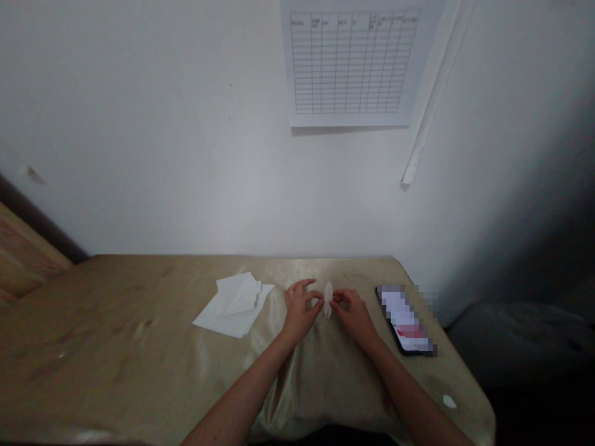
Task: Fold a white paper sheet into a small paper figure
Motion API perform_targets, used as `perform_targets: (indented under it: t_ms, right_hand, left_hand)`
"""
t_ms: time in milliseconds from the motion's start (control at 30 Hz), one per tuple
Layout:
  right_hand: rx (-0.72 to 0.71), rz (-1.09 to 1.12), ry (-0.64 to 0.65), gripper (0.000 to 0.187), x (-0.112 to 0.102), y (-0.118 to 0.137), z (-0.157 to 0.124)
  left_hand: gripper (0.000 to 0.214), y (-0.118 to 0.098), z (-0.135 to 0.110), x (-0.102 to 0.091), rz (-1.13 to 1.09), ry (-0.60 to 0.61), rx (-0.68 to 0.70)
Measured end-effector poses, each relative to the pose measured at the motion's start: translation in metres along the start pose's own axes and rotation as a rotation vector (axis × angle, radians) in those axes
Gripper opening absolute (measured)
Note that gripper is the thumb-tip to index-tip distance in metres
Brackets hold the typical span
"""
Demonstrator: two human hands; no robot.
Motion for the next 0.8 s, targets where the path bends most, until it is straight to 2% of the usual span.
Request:
perform_targets:
  t_ms: [267, 500, 667, 800]
  right_hand:
    - [0.015, 0.000, 0.005, 0.021, 0.0015, -0.0033, -0.0008]
    - [0.010, 0.025, 0.042, 0.019, 0.0031, -0.0022, -0.0011]
    - [-0.007, 0.002, 0.057, 0.018, 0.0035, 0.0009, -0.0024]
    - [-0.017, -0.013, 0.029, 0.021, 0.0011, 0.0009, -0.0013]
  left_hand:
    - [0.012, -0.0002, 0.0015, 0.0025, -0.022, 0.039, 0.029]
    - [0.009, 0.0007, 0.0000, 0.0029, 0.008, 0.026, 0.027]
    - [0.021, 0.0024, -0.0017, 0.0014, -0.012, -0.003, 0.007]
    - [0.012, 0.0017, -0.0014, 0.0010, -0.014, -0.001, 0.007]
Point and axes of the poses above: each hand's wrist, its own z-axis towards the middle knuckle, its own x-axis out of the palm, y = z × x, the point moved 7 cm from there along z, towards the middle knuckle, and after that the axes turned 15 degrees about -y, right-handed, at the moved point
